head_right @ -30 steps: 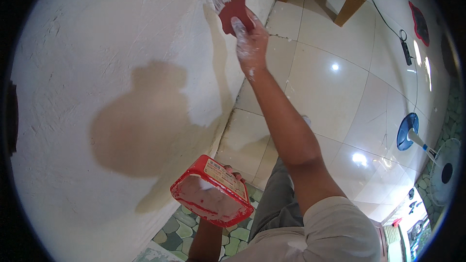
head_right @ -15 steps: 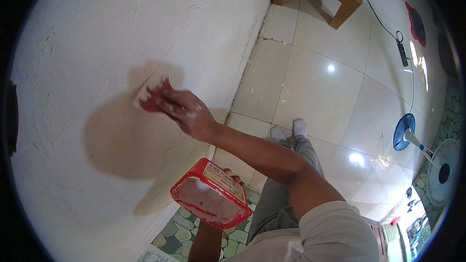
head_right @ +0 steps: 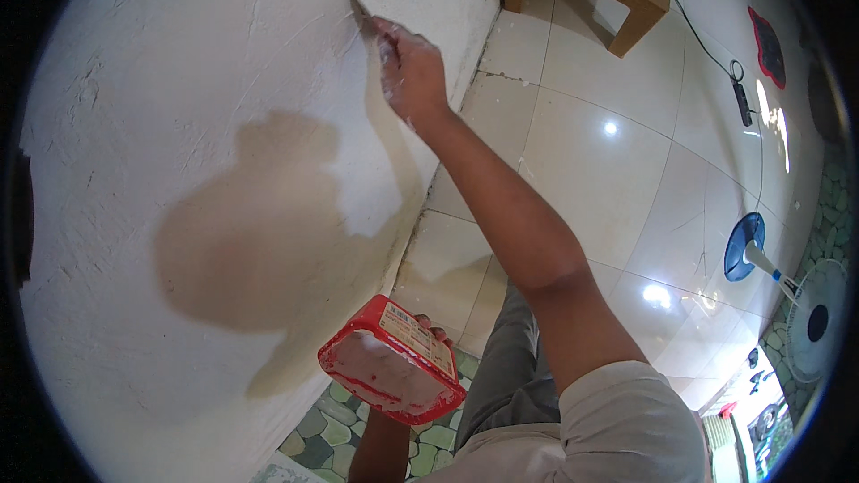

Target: The recorder uses a putty knife to apply white plaster to a wall.

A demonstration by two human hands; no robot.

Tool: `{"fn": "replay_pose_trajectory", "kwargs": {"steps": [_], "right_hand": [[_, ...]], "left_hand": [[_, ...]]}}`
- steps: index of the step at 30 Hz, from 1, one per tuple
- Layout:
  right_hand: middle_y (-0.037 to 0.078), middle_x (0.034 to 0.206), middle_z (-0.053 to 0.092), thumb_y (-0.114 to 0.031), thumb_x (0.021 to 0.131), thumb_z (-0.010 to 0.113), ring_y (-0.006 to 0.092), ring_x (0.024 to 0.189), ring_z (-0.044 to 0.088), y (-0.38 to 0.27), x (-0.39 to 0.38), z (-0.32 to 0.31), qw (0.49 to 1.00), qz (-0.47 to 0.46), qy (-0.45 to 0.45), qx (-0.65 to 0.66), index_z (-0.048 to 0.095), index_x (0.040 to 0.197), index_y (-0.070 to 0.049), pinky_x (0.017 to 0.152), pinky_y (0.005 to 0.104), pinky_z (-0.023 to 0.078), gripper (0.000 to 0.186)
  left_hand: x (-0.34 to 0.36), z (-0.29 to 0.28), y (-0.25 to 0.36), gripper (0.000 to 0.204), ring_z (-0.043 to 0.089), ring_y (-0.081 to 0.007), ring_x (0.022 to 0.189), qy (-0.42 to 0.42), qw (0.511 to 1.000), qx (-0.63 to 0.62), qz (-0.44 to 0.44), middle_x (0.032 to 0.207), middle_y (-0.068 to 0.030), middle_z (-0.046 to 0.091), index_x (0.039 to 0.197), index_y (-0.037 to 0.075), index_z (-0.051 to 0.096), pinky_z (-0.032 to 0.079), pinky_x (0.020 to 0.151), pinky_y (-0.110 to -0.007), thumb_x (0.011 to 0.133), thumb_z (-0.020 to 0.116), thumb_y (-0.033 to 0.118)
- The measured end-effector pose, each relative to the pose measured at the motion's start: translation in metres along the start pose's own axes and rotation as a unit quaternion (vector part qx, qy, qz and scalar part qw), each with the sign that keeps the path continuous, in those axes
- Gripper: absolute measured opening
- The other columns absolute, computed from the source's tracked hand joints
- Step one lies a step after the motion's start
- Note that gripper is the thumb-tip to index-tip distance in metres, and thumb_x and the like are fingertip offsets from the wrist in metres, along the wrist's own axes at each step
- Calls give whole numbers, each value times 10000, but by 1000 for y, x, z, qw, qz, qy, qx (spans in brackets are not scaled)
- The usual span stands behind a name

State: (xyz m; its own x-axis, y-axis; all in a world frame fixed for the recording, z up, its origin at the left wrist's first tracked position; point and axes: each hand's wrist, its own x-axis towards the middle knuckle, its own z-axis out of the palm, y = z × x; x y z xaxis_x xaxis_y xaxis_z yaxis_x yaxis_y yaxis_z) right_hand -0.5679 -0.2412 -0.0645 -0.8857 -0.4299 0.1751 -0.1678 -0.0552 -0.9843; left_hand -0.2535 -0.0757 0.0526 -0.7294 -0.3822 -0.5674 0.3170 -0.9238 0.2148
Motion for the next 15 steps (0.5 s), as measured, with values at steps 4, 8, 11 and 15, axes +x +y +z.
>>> {"fn": "replay_pose_trajectory", "kwargs": {"steps": [4,8,11,15], "right_hand": [[164,787,614,-34,945,560,273,707,587,-18,-45,15,997,-22,-54,-60,630,1289,-132,707,354,505,364],[154,820,607,27,883,593,307,747,577,-35,-87,23,992,-95,-75,-38,601,1319,-122,713,376,505,460],[156,957,650,20,786,627,332,846,595,-58,-120,24,987,-77,-139,-37,595,1291,-107,745,421,510,522],[134,1040,664,23,767,634,315,853,595,-71,-158,28,980,-135,-149,6,568,1337,-120,783,387,511,592]], "left_hand": [[-3,2,1,582,468,-336,1266,1,1000,-19,-9,1311,-133,527,1383,69,475,427,1075,-494,950,574,445],[-1,4,0,589,470,-338,1268,-11,999,-32,-13,1313,-137,532,1384,68,473,420,1081,-494,948,574,450],[-6,-21,5,590,465,-342,1273,3,993,-88,-79,1338,-137,526,1393,75,471,412,1091,-498,946,576,446],[0,3,-3,585,462,-348,1267,-36,997,-56,-46,1373,-128,514,1396,90,478,420,1087,-493,939,588,440]]}}
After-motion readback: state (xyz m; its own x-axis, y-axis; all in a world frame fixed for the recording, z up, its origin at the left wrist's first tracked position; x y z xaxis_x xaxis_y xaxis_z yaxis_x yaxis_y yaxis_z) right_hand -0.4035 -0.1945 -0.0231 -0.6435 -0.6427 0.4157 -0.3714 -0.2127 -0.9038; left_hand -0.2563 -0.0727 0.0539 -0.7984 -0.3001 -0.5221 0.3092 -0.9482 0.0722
